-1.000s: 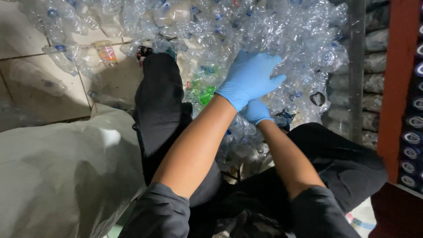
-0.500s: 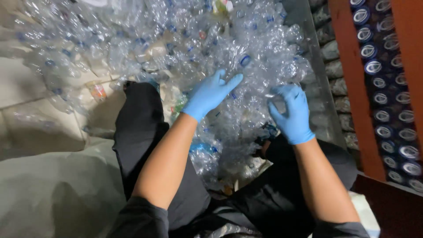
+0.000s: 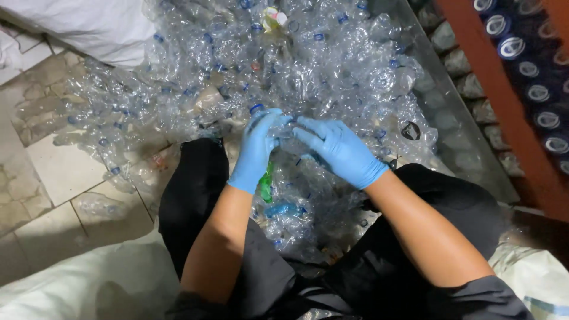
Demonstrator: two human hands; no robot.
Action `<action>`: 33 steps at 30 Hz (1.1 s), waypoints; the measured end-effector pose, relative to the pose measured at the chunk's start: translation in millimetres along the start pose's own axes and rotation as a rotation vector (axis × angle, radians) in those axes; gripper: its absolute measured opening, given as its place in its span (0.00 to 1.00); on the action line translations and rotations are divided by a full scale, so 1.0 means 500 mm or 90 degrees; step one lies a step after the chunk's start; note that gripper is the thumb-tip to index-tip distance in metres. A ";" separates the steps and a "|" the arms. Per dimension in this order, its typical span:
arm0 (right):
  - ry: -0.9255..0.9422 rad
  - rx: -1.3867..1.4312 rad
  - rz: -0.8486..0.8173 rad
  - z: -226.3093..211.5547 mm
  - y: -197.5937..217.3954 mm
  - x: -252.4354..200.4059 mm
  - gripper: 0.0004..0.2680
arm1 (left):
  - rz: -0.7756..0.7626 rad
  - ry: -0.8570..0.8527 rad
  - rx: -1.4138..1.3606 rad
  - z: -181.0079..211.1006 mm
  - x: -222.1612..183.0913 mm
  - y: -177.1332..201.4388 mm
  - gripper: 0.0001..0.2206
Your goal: The person sits on the floor and repeatedly picks up plastic bottles from a large pile, crushes them by hand, and places them into a white sack. The person wears blue gloves and black pants while working.
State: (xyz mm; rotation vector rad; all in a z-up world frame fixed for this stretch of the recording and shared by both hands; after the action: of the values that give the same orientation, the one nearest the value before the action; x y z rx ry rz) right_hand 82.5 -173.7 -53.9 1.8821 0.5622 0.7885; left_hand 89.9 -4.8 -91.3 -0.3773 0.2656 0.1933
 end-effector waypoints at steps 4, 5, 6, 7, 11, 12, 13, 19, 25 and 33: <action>-0.019 0.094 -0.018 0.004 0.003 -0.009 0.21 | -0.017 0.027 0.009 -0.005 0.007 -0.003 0.13; -0.083 0.147 -0.014 0.005 0.018 -0.007 0.22 | -0.027 0.020 -0.021 -0.009 0.008 -0.007 0.13; -0.143 0.200 -0.012 0.008 0.031 -0.002 0.23 | -0.034 0.010 -0.052 -0.012 0.009 -0.009 0.13; -0.139 0.202 -0.013 0.004 0.034 -0.001 0.23 | -0.030 0.008 -0.052 -0.019 0.014 -0.009 0.13; -0.365 0.545 0.007 0.027 0.036 0.003 0.15 | -0.068 -0.121 -0.092 -0.015 0.020 -0.012 0.15; -0.448 0.624 0.018 0.035 0.035 0.002 0.13 | -0.104 -0.145 -0.095 -0.012 0.021 -0.019 0.17; -0.443 0.623 0.016 0.056 0.014 -0.003 0.13 | -0.100 -0.149 -0.096 -0.009 0.015 -0.019 0.17; -0.709 1.028 0.073 0.071 -0.065 -0.028 0.13 | -0.164 -0.285 0.024 0.041 -0.020 -0.036 0.17; -0.797 1.134 -0.019 0.060 -0.083 -0.045 0.15 | -0.232 -0.286 0.081 0.090 -0.060 -0.065 0.18; -0.523 0.640 -0.019 0.036 0.007 0.004 0.11 | -0.169 -0.207 -0.157 0.030 0.014 -0.021 0.18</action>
State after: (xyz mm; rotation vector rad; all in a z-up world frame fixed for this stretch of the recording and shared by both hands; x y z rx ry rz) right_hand 97.1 -184.7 -55.9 2.8271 0.4662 -0.4459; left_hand 102.2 -7.7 -76.3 -0.6126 -0.1319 0.0244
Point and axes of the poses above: each hand's wrist, its own x-axis towards the middle knuckle, its own y-axis out of the back of the hand, z = x × y, the point moved 7 cm from there along x, towards the middle knuckle, and after that the axes turned 8 degrees about -y, right-handed, at the moved point
